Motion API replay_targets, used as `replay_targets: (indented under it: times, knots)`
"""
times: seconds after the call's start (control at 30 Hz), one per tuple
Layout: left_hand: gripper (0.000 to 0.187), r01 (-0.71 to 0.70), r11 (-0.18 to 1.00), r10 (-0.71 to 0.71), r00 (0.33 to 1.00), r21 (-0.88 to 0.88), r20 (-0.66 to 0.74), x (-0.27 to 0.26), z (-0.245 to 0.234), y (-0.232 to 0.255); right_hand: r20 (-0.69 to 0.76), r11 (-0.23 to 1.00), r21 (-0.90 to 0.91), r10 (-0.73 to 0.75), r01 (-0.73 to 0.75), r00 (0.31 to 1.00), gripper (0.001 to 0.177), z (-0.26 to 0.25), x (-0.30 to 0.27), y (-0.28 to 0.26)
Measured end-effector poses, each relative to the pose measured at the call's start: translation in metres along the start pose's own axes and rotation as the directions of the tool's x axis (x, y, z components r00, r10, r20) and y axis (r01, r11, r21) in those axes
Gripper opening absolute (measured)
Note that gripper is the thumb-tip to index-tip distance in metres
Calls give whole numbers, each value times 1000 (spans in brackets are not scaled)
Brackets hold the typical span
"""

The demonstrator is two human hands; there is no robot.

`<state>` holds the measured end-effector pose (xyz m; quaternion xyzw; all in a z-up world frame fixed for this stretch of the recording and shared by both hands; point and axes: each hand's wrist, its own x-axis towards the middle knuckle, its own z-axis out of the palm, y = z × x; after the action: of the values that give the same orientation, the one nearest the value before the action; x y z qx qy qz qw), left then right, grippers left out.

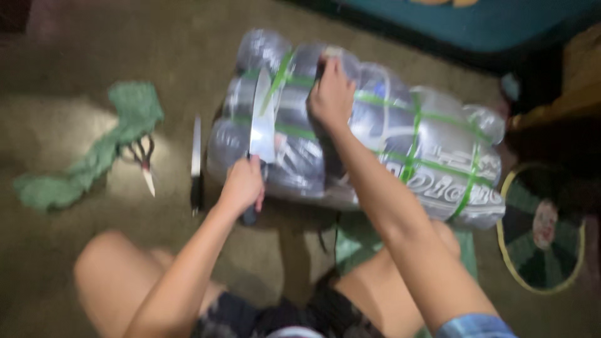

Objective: The person cuts through green plastic strapping and clear plastic wrap on a large bundle using scissors and then a knife, eventually pulling the wrap open by hand.

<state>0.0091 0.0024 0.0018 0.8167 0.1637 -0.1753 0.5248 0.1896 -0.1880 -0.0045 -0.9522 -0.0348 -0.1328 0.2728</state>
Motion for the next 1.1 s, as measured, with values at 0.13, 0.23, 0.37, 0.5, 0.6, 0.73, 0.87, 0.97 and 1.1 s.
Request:
replay_targets:
  times: [0.13,0.23,0.37,0.5,0.6,0.73,0.87,0.97,1.1]
  knots:
    - [48,-17,990,5,996,-143,-88,-18,-4,-12,-124,981,176,-66,87,990,43,8,8,21]
    - [41,67,863,-107,993,-500,-51,-47,-37,-37,-226,876,467,-12,119,974,44,19,15,39]
    - [40,-2,862,-65,991,-507,-114,-81,-73,-77,-199,618,778,69,115,977,33,7,23,44]
    - [31,-52,830,-22,992,-555,-126,-103,-45,-134,-207,635,761,46,131,977,17,-28,-46,49]
    - [17,21,797,-67,996,-604,-53,-105,18,-166,194,643,742,64,-189,979,33,-49,-175,36]
    - [17,-58,718,122,992,-693,43,-112,92,-151,423,372,809,171,-455,890,22,-51,-299,-3]
    - [21,-48,780,189,968,-624,162,-105,101,-110,470,318,765,318,-560,823,28,-43,-347,6]
    - [20,-88,858,221,953,-507,209,-85,96,-85,327,405,758,441,-510,836,26,-43,-347,30]
    - [19,-192,881,360,865,-431,350,-54,82,-59,179,385,795,590,-469,787,27,-78,-318,55]
